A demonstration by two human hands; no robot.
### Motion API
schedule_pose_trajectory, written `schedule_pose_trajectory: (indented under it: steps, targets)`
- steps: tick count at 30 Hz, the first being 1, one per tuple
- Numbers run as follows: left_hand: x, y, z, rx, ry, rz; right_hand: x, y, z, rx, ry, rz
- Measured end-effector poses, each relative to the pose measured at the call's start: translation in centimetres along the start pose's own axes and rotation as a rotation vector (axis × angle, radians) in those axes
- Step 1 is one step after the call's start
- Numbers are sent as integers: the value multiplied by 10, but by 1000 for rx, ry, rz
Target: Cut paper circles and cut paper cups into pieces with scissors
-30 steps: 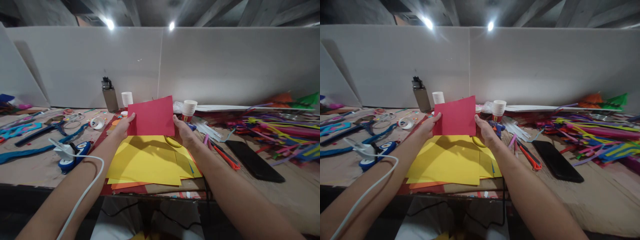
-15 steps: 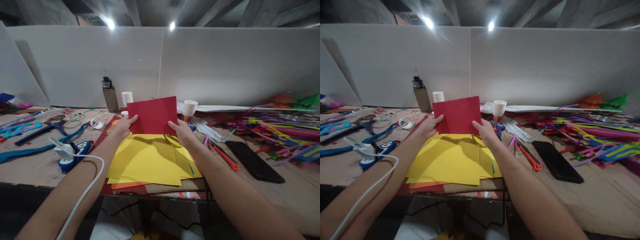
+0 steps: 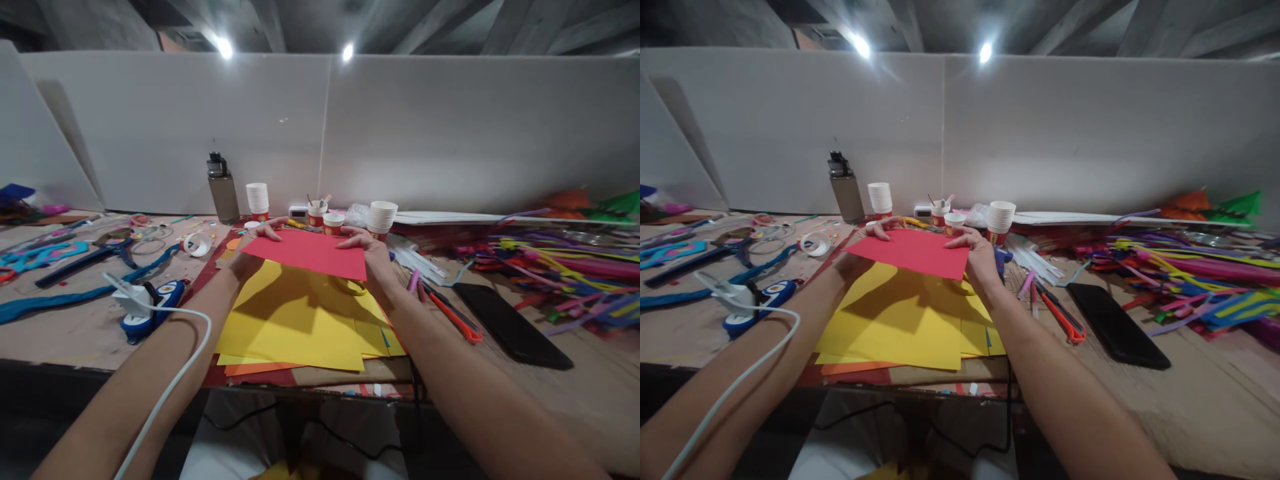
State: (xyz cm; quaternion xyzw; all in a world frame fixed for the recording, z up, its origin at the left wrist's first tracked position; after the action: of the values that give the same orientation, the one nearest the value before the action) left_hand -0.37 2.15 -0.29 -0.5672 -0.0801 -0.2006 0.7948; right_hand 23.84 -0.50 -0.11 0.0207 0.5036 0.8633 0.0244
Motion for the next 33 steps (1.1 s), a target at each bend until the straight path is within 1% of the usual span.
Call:
schedule_pose_trajectory:
  steps: [3,5,7,9,11,14,16,19,22,23,24,27,28,29,30,31,33]
  targets:
    - [-4,4,2,-35,-29,-22,-1,8,-2,-137,-38,-233]
    - [-7,9,5,-41,-55,-38,0,12,-4,-218,-28,-375]
    - [-11,13,8,-27,-82,-17,2,11,-5,-216,10,-403]
    - [-14,14,10,-2,-97,27,4,5,-5,-129,36,-319]
    - [-16,13,10,-42,-85,60,5,-3,-3,8,46,-213]
    - [-20,9,8,-253,-24,111,8,-17,-2,247,101,-111]
    - [-23,6,7,-325,9,124,10,-25,-3,374,143,-84]
    - [-31,4,10,-318,-22,126,12,-29,-5,481,186,-48]
    - [-38,9,12,-379,-39,199,12,-28,-5,538,231,-17]
    - [-39,10,12,-402,-31,217,10,-26,-4,527,226,-67]
    - [-40,11,12,-416,-21,229,6,-23,-1,487,220,-190]
    - [-42,11,9,-460,13,278,-4,-16,5,285,215,-762]
    - [-42,11,8,-488,33,314,-6,-15,6,233,231,-914]
    - [-41,11,6,-519,62,375,-8,-15,6,208,249,-1018]
    - [-41,11,5,-541,94,471,-9,-17,5,206,270,-1076]
    - [-40,11,5,-547,125,614,-8,-19,4,214,294,-1109]
    - [-40,11,5,-536,196,1010,-6,-24,1,220,358,-1193]
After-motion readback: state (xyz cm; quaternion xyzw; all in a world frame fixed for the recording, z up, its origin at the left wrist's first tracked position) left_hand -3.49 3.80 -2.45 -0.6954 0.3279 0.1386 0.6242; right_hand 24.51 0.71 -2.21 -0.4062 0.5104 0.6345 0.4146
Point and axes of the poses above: each hand's wrist, its own z-axis towards the middle knuckle, its own x-axis out of the palm, y = z × x, the point moved 3 cm from there along z, towards the middle knuckle
